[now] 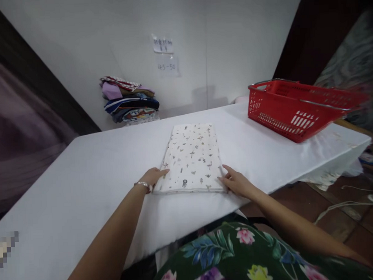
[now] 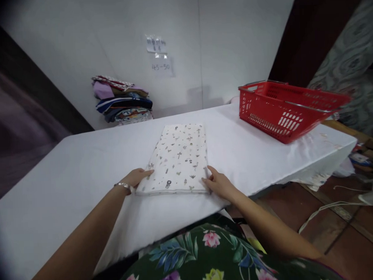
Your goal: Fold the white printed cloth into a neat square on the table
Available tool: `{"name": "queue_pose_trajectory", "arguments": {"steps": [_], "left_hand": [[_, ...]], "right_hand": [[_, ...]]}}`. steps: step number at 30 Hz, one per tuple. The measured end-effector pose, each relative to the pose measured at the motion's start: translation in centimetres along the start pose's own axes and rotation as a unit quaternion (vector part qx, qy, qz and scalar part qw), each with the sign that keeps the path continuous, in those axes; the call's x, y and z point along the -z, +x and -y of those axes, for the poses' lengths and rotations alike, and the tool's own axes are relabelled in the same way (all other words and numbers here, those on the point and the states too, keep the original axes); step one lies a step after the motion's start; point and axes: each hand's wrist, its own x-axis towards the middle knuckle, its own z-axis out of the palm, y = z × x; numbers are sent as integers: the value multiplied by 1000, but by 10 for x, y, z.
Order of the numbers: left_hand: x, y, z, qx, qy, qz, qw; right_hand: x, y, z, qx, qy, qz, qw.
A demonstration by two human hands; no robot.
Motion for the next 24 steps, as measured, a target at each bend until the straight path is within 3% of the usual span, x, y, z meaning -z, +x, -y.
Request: {"name": "queue_pose_trajectory", "arguments": {"steps": [5,9,13,16,20,24], "left_hand": [[-2,-9,13,17,-99,50,994],[0,-14,22,-3,-107,110,988],[-1,-19,25,-17,-67,74,995],[-3,-24,26,15,-129,75,989],[-4,-31,34,62,-319,124,938],[-5,-35,39,69,-341,117,930]], "right_hand": [[1,-2,4,30,-126,29,991],[0,-1,1,41,-164,36,985],[0,-2,-4,48,-236,44,970],[2,-4,0,74,-327,19,942],[-4,-6,8,222,-335,-39,915],[-21,0,9,357,-293,28,887]]}}
